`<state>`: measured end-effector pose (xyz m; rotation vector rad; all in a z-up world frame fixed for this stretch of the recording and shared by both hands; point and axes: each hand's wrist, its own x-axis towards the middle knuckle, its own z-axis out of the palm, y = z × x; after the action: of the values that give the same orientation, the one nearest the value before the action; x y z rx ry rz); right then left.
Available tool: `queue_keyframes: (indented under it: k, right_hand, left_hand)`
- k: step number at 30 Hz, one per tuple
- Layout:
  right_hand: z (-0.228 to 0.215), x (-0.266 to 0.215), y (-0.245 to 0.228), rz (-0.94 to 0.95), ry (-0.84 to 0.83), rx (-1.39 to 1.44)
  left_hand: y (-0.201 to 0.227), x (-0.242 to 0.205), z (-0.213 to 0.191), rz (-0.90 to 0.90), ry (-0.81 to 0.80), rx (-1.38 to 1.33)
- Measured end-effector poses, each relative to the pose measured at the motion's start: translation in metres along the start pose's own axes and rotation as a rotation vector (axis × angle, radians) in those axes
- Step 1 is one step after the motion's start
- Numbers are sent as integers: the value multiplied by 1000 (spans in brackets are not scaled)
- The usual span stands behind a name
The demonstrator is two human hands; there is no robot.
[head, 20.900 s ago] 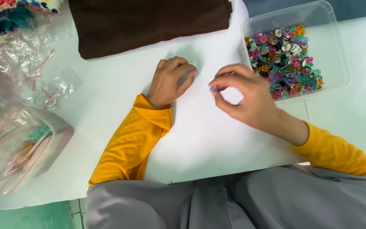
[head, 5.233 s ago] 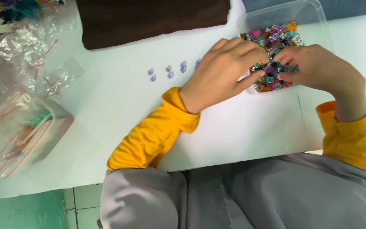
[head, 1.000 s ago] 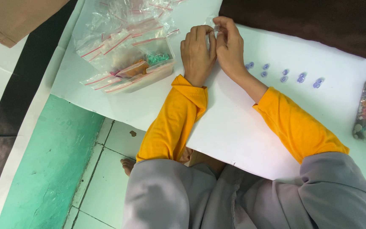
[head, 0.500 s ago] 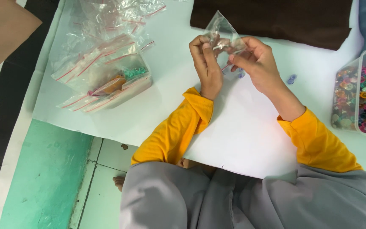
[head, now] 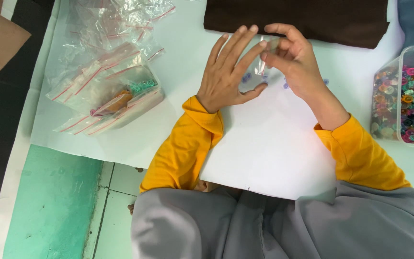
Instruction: The person picks out buttons of a specific color from a mixed container, lines them up on the table, and then places them into small plastic bags.
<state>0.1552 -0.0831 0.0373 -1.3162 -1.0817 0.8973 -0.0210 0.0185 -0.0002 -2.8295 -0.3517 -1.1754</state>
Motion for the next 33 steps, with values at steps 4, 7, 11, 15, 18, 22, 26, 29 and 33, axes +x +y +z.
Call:
queue_keyframes:
  k: [4, 7, 11, 15, 18, 22, 26, 29, 33]
  right_hand:
    - [6, -7, -21, 74, -78, 22]
    - [4, -7, -22, 46, -114, 43]
    - [1, -7, -23, 45, -113, 26]
    - [2, -9, -27, 48, -93, -6]
    - [3, -9, -29, 47, -53, -49]
    - [-3, -7, -21, -16, -48, -97]
    - [-8, -4, -15, -70, -69, -96]
    - [-9, -4, -16, -49, -85, -119]
    - [-6, -4, -21, 112, -88, -77]
  left_hand:
    - [13, 7, -9, -18, -182, -10]
    - [9, 8, -7, 11, -134, -130]
    - [5, 5, -1, -23, 11, -225]
    - [2, -1, 8, -75, 72, -273]
    - [4, -4, 13, -115, 85, -208]
    - [1, -2, 7, -126, 140, -112]
    - [-2, -5, 9, -157, 106, -53]
    - [-3, -5, 12, -130, 79, -53]
    - [-4, -4, 13, -82, 76, -41]
